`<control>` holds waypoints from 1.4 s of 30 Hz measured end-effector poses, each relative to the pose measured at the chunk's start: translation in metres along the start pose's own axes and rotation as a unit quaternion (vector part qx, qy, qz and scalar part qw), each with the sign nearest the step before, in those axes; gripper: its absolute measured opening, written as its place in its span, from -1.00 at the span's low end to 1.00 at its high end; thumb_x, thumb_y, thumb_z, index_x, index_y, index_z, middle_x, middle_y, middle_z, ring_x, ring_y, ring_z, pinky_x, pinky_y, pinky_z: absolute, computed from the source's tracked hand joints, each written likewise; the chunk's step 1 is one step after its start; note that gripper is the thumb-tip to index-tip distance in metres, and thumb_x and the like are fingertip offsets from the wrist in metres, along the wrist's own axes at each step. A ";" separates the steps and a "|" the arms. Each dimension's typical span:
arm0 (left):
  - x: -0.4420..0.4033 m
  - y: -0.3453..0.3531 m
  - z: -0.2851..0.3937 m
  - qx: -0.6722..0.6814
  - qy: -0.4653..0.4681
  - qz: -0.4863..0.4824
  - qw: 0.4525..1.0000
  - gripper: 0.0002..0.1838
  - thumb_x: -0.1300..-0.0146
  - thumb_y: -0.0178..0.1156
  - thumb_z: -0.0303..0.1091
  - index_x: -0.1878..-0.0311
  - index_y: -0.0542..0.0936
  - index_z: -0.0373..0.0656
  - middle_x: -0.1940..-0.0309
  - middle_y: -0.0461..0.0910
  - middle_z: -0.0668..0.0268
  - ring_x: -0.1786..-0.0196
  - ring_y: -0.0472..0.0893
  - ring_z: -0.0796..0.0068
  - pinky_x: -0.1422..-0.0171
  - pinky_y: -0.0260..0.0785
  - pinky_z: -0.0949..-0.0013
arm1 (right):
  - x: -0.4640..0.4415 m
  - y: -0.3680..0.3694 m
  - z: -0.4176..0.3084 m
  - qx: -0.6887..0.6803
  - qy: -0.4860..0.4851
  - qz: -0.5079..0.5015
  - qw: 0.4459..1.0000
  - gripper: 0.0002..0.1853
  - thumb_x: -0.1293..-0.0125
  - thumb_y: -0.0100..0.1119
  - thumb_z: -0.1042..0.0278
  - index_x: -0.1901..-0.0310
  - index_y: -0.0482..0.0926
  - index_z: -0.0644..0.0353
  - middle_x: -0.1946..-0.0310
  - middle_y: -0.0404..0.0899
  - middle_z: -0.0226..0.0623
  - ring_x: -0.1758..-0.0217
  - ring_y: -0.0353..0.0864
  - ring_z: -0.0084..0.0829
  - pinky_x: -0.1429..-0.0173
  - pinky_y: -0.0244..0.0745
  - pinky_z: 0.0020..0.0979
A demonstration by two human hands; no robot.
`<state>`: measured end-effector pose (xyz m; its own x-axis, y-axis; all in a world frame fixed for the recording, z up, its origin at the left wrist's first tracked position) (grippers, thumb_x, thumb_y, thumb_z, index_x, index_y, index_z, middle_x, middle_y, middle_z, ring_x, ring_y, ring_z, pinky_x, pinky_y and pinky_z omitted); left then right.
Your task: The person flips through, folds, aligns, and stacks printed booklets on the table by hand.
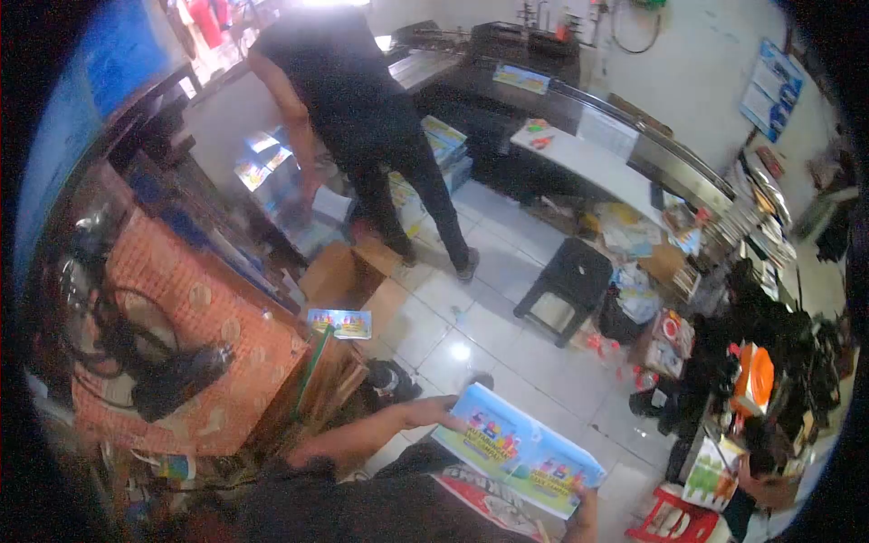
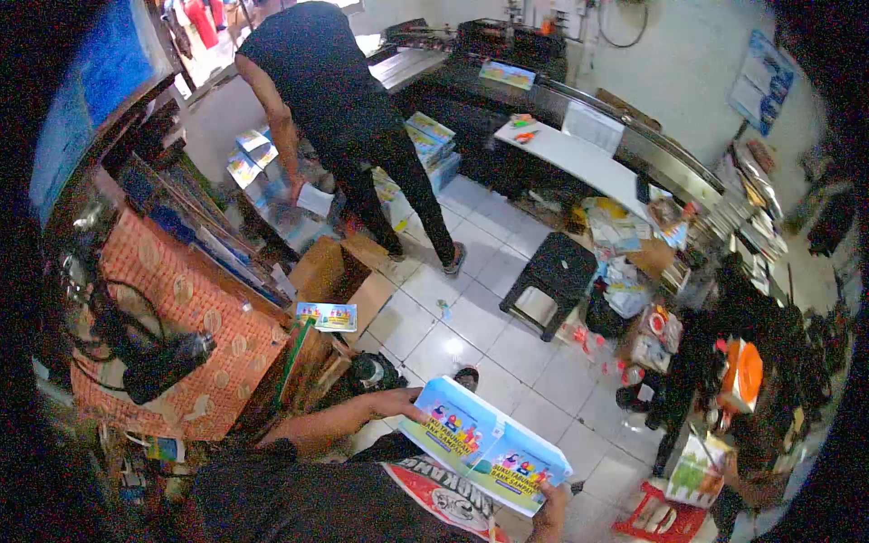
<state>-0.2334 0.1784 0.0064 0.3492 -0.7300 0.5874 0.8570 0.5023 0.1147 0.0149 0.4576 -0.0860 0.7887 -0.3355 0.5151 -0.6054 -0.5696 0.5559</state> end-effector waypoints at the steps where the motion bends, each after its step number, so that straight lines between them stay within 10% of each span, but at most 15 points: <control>1: -0.021 -0.020 -0.003 0.009 -0.001 0.015 1.000 -0.20 -0.11 0.37 -0.12 -0.35 0.32 -0.34 -0.26 0.44 0.06 -0.31 0.39 0.25 -0.46 0.11 0.20 | -0.019 0.017 -0.008 -0.012 0.019 -0.006 1.000 -0.26 -0.02 0.26 0.32 -0.28 0.27 0.32 -0.05 0.53 -0.09 -0.06 0.60 -0.11 -0.13 0.58 -0.09; 31: -0.404 -0.265 0.319 0.131 0.016 0.058 0.990 -0.23 -0.13 0.34 -0.27 -0.35 0.27 -0.40 -0.20 0.47 0.05 -0.22 0.48 0.26 -0.36 0.26 0.24 | -0.495 0.126 -0.312 -0.002 0.025 -0.006 1.000 -0.47 -0.16 0.25 0.23 -0.14 0.44 0.29 0.03 0.58 -0.17 0.02 0.62 -0.25 -0.11 0.54 -0.24; 42: -0.704 -0.522 0.392 0.078 0.006 -0.064 0.995 -0.22 0.00 0.43 -0.28 -0.29 0.36 -0.36 -0.10 0.56 0.13 -0.17 0.51 0.31 -0.39 0.22 0.24 | -0.788 0.220 -0.359 0.133 -0.073 0.151 0.977 -0.30 0.04 0.37 0.28 -0.19 0.41 0.33 0.05 0.61 -0.24 0.07 0.62 -0.36 -0.12 0.47 -0.31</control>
<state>-1.0749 0.6119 -0.1531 0.2455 -0.7980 0.5504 0.8262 0.4692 0.3118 -0.7782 0.8659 -0.1358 0.5975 -0.6103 0.5201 -0.7786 -0.5966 0.1945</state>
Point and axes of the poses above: each hand's wrist, its own x-axis away from the middle knuckle, its own y-axis out of the palm, z = x × y, the point moved 7 cm from there along -x, towards the middle knuckle
